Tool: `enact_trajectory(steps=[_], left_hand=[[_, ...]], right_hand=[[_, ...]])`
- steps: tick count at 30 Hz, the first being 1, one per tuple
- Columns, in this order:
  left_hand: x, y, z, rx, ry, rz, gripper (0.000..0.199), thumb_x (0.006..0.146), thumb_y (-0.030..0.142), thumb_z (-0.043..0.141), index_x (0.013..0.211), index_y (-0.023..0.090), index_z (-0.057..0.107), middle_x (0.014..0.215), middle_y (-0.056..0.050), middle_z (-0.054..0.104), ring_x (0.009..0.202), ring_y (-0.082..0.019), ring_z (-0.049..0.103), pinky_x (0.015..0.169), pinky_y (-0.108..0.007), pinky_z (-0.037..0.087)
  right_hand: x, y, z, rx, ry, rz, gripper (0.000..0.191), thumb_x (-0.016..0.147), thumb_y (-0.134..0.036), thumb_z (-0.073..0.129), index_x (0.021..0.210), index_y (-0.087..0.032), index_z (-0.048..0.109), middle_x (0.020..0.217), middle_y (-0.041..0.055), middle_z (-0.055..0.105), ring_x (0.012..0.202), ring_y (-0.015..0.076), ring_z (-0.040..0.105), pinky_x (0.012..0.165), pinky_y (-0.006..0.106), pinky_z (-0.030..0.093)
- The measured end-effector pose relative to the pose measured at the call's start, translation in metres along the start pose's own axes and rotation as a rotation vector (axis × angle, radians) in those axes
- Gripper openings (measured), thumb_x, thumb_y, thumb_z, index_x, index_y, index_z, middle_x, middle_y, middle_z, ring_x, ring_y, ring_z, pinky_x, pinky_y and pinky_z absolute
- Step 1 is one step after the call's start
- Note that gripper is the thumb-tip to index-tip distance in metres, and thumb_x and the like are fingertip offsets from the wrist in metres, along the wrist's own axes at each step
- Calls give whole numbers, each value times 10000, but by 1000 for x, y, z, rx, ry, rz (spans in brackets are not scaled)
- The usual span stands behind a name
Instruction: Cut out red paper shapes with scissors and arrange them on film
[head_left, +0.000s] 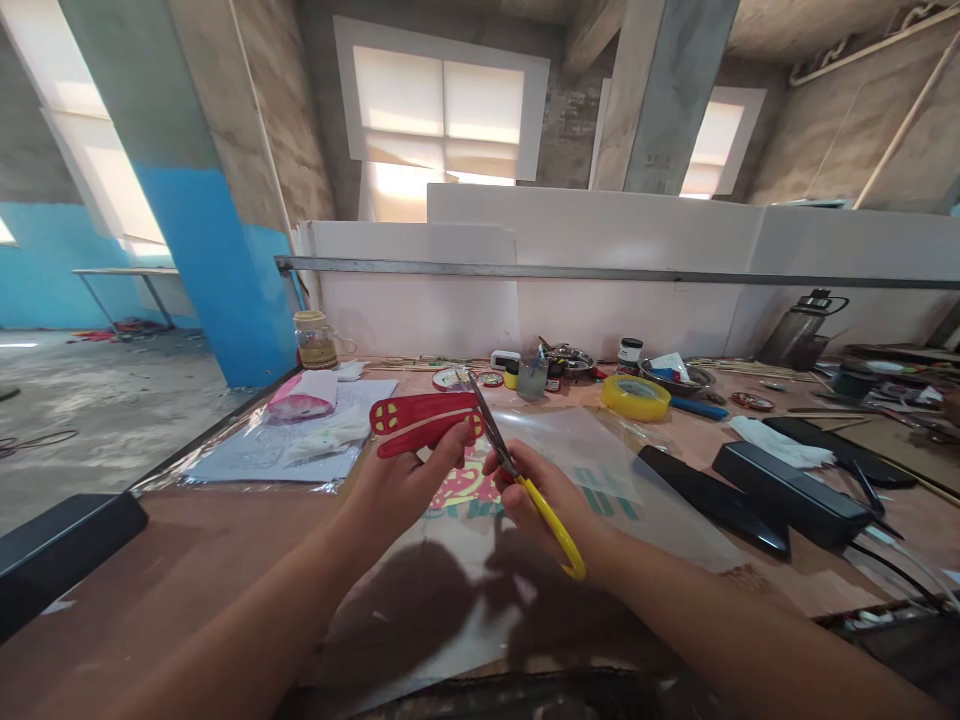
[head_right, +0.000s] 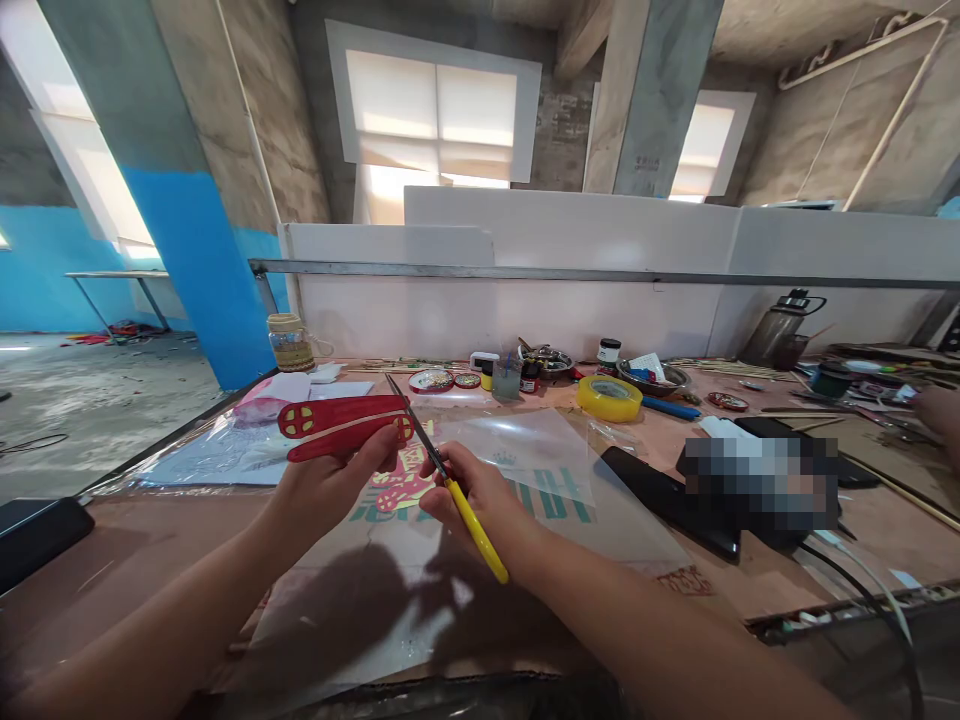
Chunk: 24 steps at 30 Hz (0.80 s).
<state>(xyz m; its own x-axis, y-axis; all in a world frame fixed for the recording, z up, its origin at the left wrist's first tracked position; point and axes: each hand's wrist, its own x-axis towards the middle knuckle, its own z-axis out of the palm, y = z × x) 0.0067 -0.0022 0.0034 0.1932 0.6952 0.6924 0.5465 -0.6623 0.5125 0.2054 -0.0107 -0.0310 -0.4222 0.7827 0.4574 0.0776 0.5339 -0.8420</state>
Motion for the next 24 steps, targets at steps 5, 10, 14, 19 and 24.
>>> enact_trajectory(steps=[5,10,14,19,24], left_hand=[[5,4,-8,-6,-35,-11,331,960,391,509,713,202,622,651,22,655,599,-134,582,607,-246,448],[8,11,-11,-29,-47,-34,357,944,399,510,649,203,557,589,30,591,560,-125,523,548,-234,414],[9,13,-12,-41,-44,-46,374,942,404,507,630,198,528,584,30,551,558,-118,495,532,-226,396],[11,8,-14,-55,-34,-107,410,921,456,539,617,183,579,571,19,563,568,-125,513,520,-230,385],[11,6,-14,-56,23,-128,376,911,449,533,666,176,615,604,-4,612,561,-136,538,520,-244,397]], right_hand=[[1,-2,0,-4,-1,39,649,756,-831,527,941,-208,528,772,-7,478,674,144,389,583,269,337],[1,-3,0,20,0,49,664,725,-836,560,914,-200,523,759,-15,472,677,141,382,591,267,329],[1,-2,1,23,13,41,646,736,-820,569,910,-199,532,759,-13,482,678,143,396,597,269,335],[2,-2,1,28,7,66,625,730,-795,609,892,-196,532,740,-23,482,639,126,389,580,259,323],[3,-1,2,22,-12,80,607,735,-782,617,895,-201,538,728,-31,472,619,119,389,566,252,324]])
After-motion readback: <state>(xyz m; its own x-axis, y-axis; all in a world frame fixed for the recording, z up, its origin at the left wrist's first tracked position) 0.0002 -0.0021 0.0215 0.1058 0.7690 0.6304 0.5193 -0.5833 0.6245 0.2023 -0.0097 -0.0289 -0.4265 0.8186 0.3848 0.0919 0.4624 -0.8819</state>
